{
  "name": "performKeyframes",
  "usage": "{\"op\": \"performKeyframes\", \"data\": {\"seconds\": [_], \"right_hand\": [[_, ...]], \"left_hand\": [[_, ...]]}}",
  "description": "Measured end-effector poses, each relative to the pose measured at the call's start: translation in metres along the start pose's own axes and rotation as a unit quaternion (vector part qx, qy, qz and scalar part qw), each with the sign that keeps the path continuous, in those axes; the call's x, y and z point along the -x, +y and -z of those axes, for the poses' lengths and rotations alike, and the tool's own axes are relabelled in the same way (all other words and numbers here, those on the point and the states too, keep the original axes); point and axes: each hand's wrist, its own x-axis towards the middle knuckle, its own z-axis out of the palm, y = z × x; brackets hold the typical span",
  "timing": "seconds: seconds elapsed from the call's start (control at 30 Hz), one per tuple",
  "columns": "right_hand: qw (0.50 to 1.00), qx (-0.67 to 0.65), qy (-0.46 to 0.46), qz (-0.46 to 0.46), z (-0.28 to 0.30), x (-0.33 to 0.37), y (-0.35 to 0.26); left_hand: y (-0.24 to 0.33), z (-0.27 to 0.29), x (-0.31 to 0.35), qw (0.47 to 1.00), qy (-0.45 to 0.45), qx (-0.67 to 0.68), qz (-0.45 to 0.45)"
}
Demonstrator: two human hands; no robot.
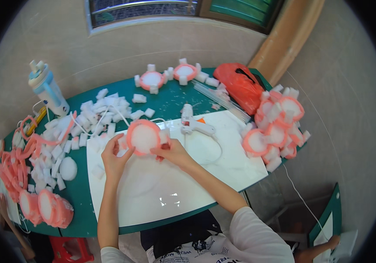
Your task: Assembling circular foam decorations using a hot glue gun to attach pink and white foam pieces.
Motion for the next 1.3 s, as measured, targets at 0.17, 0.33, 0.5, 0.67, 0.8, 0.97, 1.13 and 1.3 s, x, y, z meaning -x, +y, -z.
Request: {"op": "performKeyframes", "data": {"seconds": [0.17, 0.33, 0.5, 0.67, 0.8, 0.97, 1.13, 1.3], "right_hand": [[0.982, -0.138, 0.078, 0.098, 0.035, 0.023, -0.029], [0.955, -0.081, 0.228, 0.174, 0.103, 0.089, -0.03], [0.921, -0.12, 0.338, 0.153, 0.15, 0.137, -0.003], [0.853, -0.236, 0.427, 0.186, 0.164, 0.159, 0.033], [0.829, -0.257, 0.453, 0.2, 0.146, 0.162, 0.045], [0.813, -0.297, 0.456, 0.208, 0.124, 0.175, 0.065], [0.787, -0.347, 0.464, 0.211, 0.126, 0.176, 0.072], [0.787, -0.372, 0.46, 0.177, 0.131, 0.172, 0.071]], "left_hand": [[-0.001, -0.001, 0.0, 0.979, -0.061, 0.183, -0.07], [-0.016, 0.002, -0.003, 0.993, -0.052, 0.09, -0.064], [-0.01, -0.003, 0.002, 0.994, -0.057, 0.039, -0.085], [-0.008, -0.007, 0.005, 0.991, -0.074, -0.001, -0.108], [-0.005, -0.006, 0.007, 0.992, -0.083, 0.002, -0.095], [-0.005, -0.008, 0.008, 0.992, -0.085, -0.005, -0.095], [-0.004, -0.01, 0.009, 0.99, -0.091, -0.017, -0.103], [-0.005, -0.012, 0.009, 0.988, -0.095, -0.03, -0.116]]}}
